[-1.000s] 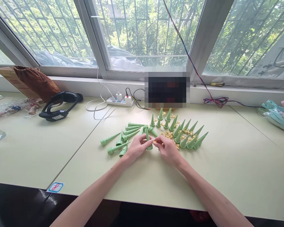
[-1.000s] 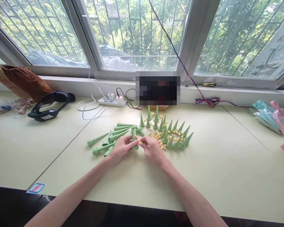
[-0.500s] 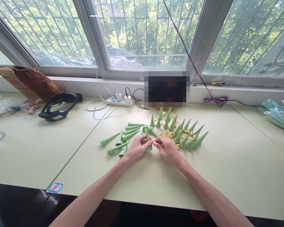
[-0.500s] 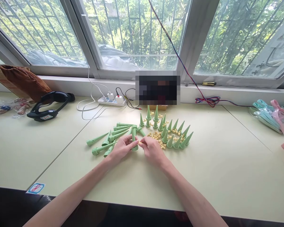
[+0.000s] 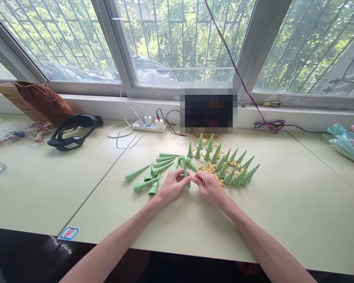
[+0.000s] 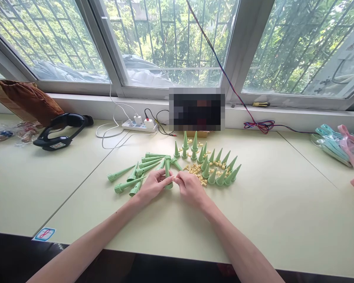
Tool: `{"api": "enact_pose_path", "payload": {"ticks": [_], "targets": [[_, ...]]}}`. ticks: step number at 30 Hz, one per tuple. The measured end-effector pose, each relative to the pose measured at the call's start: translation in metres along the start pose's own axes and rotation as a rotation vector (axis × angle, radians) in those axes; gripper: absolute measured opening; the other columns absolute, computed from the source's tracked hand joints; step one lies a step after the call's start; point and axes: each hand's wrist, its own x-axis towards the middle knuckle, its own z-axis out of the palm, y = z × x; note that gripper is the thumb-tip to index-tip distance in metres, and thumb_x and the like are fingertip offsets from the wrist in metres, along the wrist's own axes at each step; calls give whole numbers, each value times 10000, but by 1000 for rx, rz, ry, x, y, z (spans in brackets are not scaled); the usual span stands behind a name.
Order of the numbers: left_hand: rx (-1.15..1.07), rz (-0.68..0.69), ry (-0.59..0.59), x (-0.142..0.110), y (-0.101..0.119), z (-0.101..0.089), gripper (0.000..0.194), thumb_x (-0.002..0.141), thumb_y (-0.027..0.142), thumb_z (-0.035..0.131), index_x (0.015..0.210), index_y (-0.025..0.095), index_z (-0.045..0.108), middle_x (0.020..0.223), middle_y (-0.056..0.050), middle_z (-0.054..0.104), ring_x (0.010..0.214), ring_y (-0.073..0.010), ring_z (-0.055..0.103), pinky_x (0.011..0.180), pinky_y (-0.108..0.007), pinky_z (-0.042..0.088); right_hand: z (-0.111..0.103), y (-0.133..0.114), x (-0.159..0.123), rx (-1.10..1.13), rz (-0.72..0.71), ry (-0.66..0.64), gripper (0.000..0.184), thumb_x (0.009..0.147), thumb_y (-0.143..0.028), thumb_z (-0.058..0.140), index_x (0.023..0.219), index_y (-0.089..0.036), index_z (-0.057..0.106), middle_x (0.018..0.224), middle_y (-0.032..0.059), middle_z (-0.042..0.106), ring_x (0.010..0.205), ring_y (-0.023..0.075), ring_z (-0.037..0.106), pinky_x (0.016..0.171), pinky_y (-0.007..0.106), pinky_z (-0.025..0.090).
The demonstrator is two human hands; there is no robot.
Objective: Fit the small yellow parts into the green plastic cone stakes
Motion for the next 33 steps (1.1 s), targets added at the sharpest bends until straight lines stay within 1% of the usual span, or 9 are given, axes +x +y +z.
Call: {"api": "enact_pose_path", "payload": {"ticks": [4, 9, 17, 19, 22, 26, 29, 31, 33], "targets": [[7, 8, 7, 0, -2, 0, 294, 792, 419, 692, 831, 133, 634, 685, 5, 553, 587, -84, 474, 513, -194, 319, 0, 0, 0, -5, 8, -2, 256, 954, -251, 455, 710, -191, 504, 635, -21, 485, 577, 120, 414, 568, 239, 291], [39, 29, 7, 0, -5, 0, 322, 801, 450, 674, 872, 137, 650, 674, 9, 548, 563, -86, 448, 500, -200, 300, 0, 0, 0, 0, 29, -8, 263, 953, -258, 448, 700, -194, 481, 627, -26, 475, 574, 119, 409, 568, 241, 287], [53, 53, 18, -1, -4, 2, 306, 811, 435, 669, 878, 137, 649, 693, 4, 570, 572, -84, 449, 512, -203, 312, -1, -1, 0, 16, 59, -13, 275, 938, -245, 437, 671, -192, 470, 604, -27, 471, 561, 117, 412, 559, 238, 288], [67, 61, 24, -1, -5, 2, 304, 813, 437, 666, 871, 139, 649, 671, 14, 548, 554, -78, 421, 495, -202, 285, -1, -2, 1, 28, 62, -12, 280, 937, -240, 433, 664, -191, 472, 601, -26, 477, 559, 116, 417, 558, 236, 294], [98, 66, 34, -1, -5, 2, 310, 819, 447, 658, 863, 140, 650, 609, 37, 469, 518, -67, 349, 468, -207, 230, -2, -3, 1, 45, 66, -10, 287, 936, -235, 428, 657, -190, 476, 602, -23, 491, 562, 116, 427, 562, 234, 305], [112, 69, 38, -1, -5, 2, 333, 818, 470, 649, 871, 140, 648, 590, 46, 412, 509, -68, 319, 461, -215, 216, -2, -4, 2, 63, 68, -8, 295, 935, -234, 428, 647, -189, 478, 586, -27, 478, 552, 113, 418, 560, 232, 303], [132, 71, 54, -1, -3, 3, 340, 819, 478, 647, 837, 139, 639, 573, 55, 363, 497, -62, 290, 450, -215, 196, -2, -4, 2, 64, 70, -2, 306, 935, -241, 433, 636, -187, 473, 568, -33, 450, 542, 110, 403, 552, 233, 292], [138, 71, 60, -2, -2, 3, 343, 822, 480, 645, 817, 137, 630, 566, 57, 356, 492, -58, 284, 444, -213, 193, -2, -3, 2, 65, 72, 2, 317, 938, -252, 434, 629, -187, 466, 560, -35, 437, 534, 108, 389, 546, 234, 284], [132, 67, 58, -1, -1, 3, 344, 827, 479, 640, 829, 135, 632, 569, 52, 385, 491, -57, 303, 439, -208, 206, -2, -3, 2, 66, 77, 13, 331, 943, -272, 439, 624, -186, 463, 551, -37, 426, 525, 106, 376, 541, 238, 276]]}}
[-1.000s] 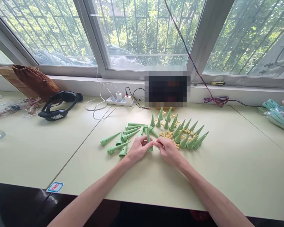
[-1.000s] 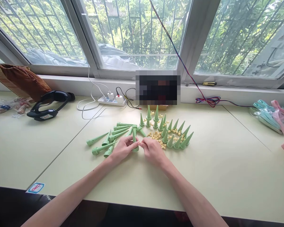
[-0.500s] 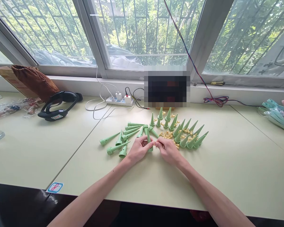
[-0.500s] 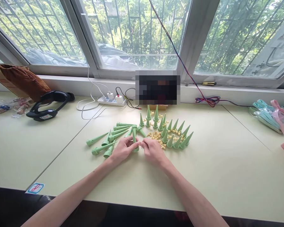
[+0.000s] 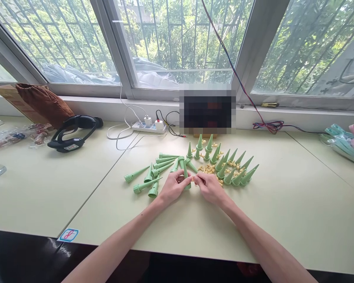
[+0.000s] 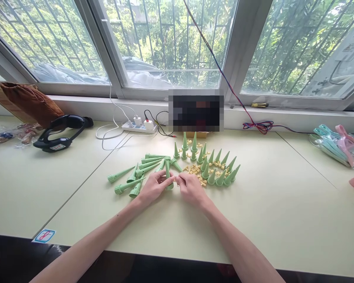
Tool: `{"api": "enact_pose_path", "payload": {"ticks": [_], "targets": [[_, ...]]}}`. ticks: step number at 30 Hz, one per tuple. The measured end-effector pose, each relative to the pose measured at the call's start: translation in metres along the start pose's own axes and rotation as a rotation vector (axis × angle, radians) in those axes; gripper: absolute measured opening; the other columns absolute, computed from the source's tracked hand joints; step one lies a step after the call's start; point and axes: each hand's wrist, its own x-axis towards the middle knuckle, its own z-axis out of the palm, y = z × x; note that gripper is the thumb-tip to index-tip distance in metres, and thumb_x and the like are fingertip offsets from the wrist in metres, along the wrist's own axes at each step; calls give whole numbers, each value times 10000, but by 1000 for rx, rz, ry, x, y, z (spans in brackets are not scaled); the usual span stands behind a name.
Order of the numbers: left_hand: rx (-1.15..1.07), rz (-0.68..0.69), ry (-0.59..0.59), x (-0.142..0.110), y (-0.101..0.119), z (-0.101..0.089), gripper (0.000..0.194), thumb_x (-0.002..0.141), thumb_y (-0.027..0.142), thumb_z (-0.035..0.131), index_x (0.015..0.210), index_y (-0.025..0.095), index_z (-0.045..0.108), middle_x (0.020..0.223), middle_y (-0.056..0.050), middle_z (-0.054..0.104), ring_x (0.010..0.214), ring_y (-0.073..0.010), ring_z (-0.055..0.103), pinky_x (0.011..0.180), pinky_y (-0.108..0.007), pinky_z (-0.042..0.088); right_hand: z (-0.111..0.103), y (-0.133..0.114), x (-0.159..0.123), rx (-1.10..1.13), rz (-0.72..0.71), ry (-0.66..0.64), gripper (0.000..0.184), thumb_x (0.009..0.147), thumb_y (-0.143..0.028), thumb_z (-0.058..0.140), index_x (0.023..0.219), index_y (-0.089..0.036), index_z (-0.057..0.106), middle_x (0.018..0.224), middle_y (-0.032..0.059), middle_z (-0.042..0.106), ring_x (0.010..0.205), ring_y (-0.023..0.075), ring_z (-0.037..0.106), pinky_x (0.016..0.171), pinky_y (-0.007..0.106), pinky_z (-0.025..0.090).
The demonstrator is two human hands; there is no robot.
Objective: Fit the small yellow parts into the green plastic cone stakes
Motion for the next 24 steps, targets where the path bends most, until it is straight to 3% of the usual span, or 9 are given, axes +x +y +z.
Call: {"api": "enact_pose_path", "payload": {"ticks": [5, 13, 18, 24], "targets": [[-14, 0, 21, 1, 1, 1, 377, 820, 501, 639, 938, 144, 656, 664, 8, 548, 509, -74, 420, 449, -209, 312, 1, 2, 1, 18, 31, 57, 388, 963, -375, 441, 623, -190, 472, 535, -42, 396, 502, 105, 345, 510, 251, 250], [0, -24, -52, -1, -4, 2, 441, 856, 497, 597, 1148, 168, 604, 602, 35, 515, 457, -97, 465, 456, -234, 406, 2, 9, 5, -30, 23, 199, 419, 985, -452, 395, 645, -208, 416, 550, -39, 394, 514, 118, 342, 514, 259, 258], [172, 95, -68, -2, -5, 1, 313, 901, 411, 539, 1093, 175, 611, 856, -37, 616, 612, -109, 541, 593, -251, 480, 4, 9, 7, -40, 23, 234, 374, 995, -405, 372, 676, -214, 416, 561, -42, 381, 520, 128, 335, 524, 259, 254], [372, 187, -44, -3, -6, -1, 161, 892, 326, 536, 885, 180, 604, 794, -6, 539, 639, -101, 457, 577, -214, 422, 4, 7, 8, 7, 40, 273, 316, 1005, -358, 337, 787, -205, 506, 588, -37, 426, 517, 132, 380, 530, 248, 282]]}}
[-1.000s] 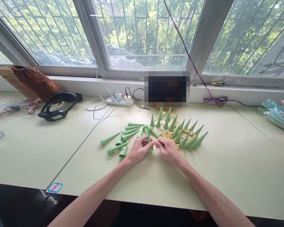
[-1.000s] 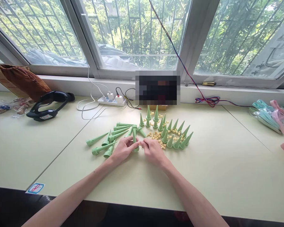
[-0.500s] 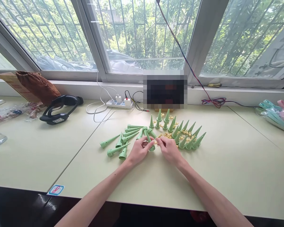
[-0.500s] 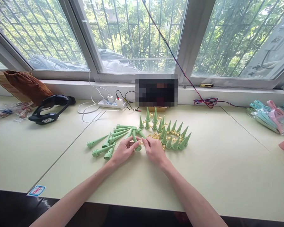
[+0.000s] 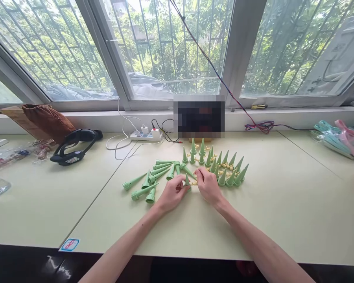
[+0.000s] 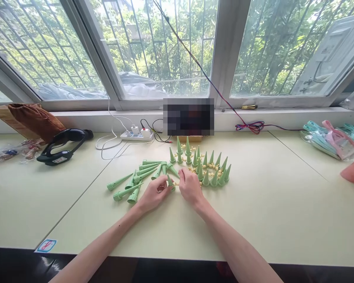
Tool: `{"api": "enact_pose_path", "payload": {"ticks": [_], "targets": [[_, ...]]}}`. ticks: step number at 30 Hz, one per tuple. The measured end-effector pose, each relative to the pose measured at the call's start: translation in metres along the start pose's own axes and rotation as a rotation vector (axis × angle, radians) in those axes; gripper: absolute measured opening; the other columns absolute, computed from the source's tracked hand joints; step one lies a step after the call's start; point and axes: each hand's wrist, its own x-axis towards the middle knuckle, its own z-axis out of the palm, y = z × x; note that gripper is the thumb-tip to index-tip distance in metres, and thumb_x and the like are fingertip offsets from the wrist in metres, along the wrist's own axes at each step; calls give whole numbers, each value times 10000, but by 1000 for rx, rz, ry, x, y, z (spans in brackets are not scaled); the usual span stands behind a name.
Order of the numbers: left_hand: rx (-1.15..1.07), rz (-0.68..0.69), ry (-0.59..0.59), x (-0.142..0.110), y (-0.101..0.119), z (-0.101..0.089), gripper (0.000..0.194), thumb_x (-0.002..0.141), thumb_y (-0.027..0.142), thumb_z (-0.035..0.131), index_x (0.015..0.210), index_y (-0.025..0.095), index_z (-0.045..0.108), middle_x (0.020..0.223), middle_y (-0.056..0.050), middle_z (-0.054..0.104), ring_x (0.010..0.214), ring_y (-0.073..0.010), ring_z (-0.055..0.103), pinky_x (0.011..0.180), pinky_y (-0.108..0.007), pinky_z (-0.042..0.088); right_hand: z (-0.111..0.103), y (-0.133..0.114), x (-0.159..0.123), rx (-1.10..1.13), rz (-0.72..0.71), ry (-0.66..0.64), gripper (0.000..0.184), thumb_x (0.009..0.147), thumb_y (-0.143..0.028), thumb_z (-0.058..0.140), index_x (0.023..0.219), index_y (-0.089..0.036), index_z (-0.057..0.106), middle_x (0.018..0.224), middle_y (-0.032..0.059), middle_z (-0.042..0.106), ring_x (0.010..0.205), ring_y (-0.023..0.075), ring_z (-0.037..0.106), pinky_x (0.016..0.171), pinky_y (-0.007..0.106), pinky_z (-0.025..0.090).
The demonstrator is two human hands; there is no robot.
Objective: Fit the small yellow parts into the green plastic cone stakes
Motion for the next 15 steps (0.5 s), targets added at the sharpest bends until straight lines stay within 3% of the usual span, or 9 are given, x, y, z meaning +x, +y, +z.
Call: {"api": "enact_pose_path", "payload": {"ticks": [5, 10, 15], "targets": [[5, -41, 128, 3, 1, -7, 181, 886, 354, 563, 903, 185, 626, 786, -12, 560, 646, -110, 497, 616, -234, 468, 1, -3, 1, 10, -10, 52, 291, 1004, -339, 335, 783, -211, 474, 609, -35, 431, 524, 130, 380, 529, 242, 290], [-50, -16, 249, 30, 11, -10, 226, 856, 402, 603, 882, 182, 645, 875, -51, 631, 647, -139, 583, 535, -244, 487, 2, -3, 1, -24, -29, 76, 310, 1003, -352, 320, 765, -212, 463, 620, -18, 461, 533, 139, 400, 536, 253, 302], [199, 82, 281, 65, 11, -1, 135, 879, 292, 574, 893, 183, 651, 893, -45, 652, 677, -140, 605, 672, -271, 490, 5, 1, 0, -66, -79, -41, 349, 977, -346, 378, 652, -219, 390, 548, -24, 424, 493, 130, 357, 523, 264, 275]]}}
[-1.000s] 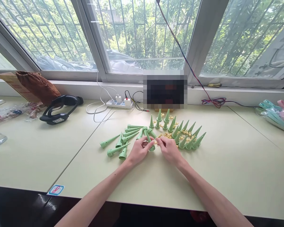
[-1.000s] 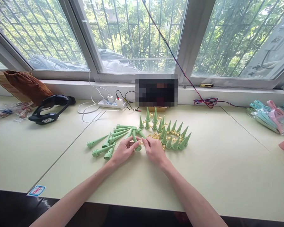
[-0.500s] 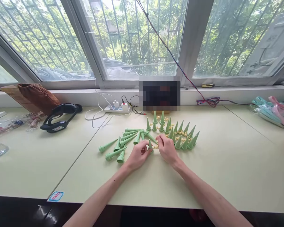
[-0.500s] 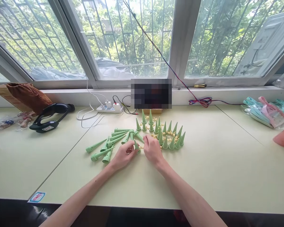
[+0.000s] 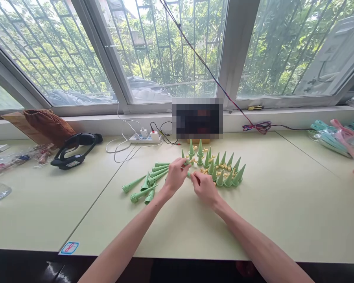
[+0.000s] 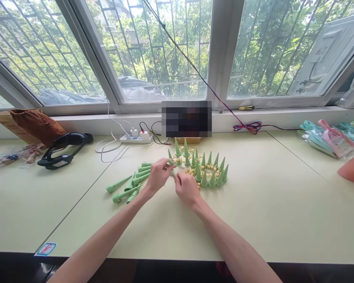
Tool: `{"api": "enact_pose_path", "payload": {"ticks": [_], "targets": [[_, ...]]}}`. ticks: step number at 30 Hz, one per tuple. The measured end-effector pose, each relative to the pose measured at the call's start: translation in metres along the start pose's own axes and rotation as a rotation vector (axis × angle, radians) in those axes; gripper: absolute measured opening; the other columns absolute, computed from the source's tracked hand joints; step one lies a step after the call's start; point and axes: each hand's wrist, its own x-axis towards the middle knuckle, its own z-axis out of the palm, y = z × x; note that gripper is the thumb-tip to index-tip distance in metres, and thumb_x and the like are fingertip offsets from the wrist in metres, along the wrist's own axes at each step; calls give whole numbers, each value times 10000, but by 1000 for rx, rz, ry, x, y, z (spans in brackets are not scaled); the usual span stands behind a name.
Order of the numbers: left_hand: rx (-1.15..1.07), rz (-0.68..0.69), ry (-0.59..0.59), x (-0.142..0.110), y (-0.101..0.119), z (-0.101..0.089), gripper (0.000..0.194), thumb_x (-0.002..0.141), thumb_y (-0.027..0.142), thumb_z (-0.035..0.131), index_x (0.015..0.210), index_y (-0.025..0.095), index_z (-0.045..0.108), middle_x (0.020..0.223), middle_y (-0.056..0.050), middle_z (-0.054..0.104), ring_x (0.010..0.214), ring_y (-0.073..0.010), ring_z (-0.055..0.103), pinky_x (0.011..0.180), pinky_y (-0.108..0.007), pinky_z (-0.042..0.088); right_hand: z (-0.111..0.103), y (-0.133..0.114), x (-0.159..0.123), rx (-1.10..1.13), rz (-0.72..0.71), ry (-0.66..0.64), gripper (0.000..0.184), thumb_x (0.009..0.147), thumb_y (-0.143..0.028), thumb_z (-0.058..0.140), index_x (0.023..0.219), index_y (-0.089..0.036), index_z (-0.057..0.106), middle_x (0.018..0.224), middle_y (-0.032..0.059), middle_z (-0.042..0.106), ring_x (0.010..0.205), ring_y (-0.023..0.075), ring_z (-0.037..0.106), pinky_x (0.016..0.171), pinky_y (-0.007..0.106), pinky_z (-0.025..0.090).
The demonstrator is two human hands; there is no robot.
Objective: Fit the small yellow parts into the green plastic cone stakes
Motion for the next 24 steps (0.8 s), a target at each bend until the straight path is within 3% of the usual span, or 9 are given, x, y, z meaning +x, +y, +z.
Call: {"api": "enact_pose_path", "payload": {"ticks": [5, 8, 17, 24], "targets": [[249, 66, -35, 8, -16, 14, 115, 892, 236, 550, 862, 191, 652, 807, -49, 658, 703, -172, 582, 682, -283, 424, 3, -4, -3, -28, -94, -129, 365, 954, -300, 417, 609, -211, 335, 526, -32, 394, 477, 112, 312, 517, 265, 238], [305, 39, -75, 6, -23, 16, 124, 893, 250, 555, 842, 207, 660, 769, -46, 666, 690, -180, 590, 649, -275, 400, 3, -9, -5, -39, -98, -166, 358, 942, -288, 441, 604, -210, 354, 517, -35, 393, 475, 109, 305, 513, 257, 237], [287, -66, -120, 3, -19, 13, 101, 869, 263, 574, 890, 211, 657, 869, -52, 731, 685, -203, 641, 643, -290, 423, 4, -8, -7, -46, -98, -176, 346, 940, -263, 456, 607, -207, 382, 522, -29, 434, 480, 113, 332, 521, 246, 248], [255, -95, -141, 2, -19, 14, 137, 869, 233, 583, 979, 202, 657, 963, -72, 741, 868, -256, 685, 738, -321, 460, 5, -6, -7, -44, -96, -193, 349, 927, -253, 451, 606, -210, 323, 520, -37, 384, 482, 111, 297, 516, 248, 232]]}}
